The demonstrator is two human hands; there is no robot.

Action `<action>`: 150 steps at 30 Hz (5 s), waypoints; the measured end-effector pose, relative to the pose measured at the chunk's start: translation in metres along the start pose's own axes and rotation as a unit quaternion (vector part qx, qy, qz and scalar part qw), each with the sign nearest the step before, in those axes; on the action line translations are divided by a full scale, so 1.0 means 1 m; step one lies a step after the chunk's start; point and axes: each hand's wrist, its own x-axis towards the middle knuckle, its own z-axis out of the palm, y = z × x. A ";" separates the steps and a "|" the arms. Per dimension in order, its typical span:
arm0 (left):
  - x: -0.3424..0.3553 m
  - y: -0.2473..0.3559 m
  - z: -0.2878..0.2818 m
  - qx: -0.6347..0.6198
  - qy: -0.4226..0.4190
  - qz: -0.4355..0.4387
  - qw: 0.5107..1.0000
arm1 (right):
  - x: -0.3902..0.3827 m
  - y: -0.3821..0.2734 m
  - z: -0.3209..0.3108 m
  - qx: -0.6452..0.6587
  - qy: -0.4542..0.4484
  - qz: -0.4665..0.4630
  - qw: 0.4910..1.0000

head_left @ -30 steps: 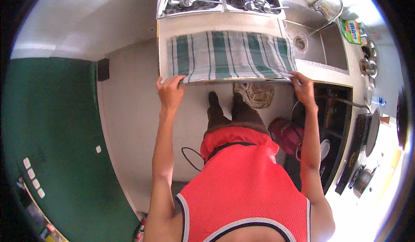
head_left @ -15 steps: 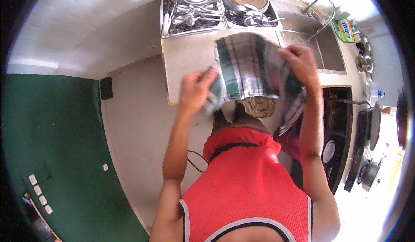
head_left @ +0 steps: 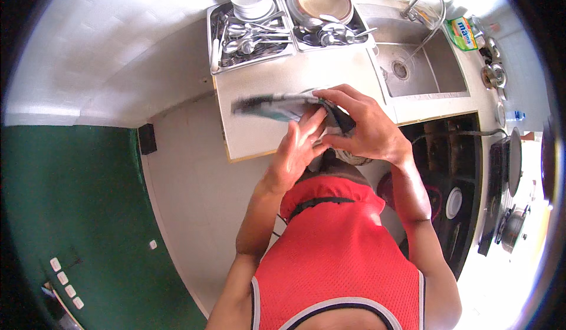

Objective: The person washes a plastic container and a metal lid in a sink, wipes the top of a microwave and a counter with a cloth, and then folds the cloth before placing it back on a rack.

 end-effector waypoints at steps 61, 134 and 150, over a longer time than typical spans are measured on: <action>0.101 -0.070 -0.227 0.641 0.329 -0.035 0.693 | -0.019 0.270 0.094 -0.260 0.202 0.231 0.915; 0.730 -0.371 0.119 0.700 0.420 0.157 0.556 | -0.346 0.554 -0.369 -0.321 0.095 0.332 0.882; 0.593 -0.408 0.184 0.758 0.085 0.072 0.643 | -0.344 0.556 -0.361 -0.394 0.075 0.312 0.861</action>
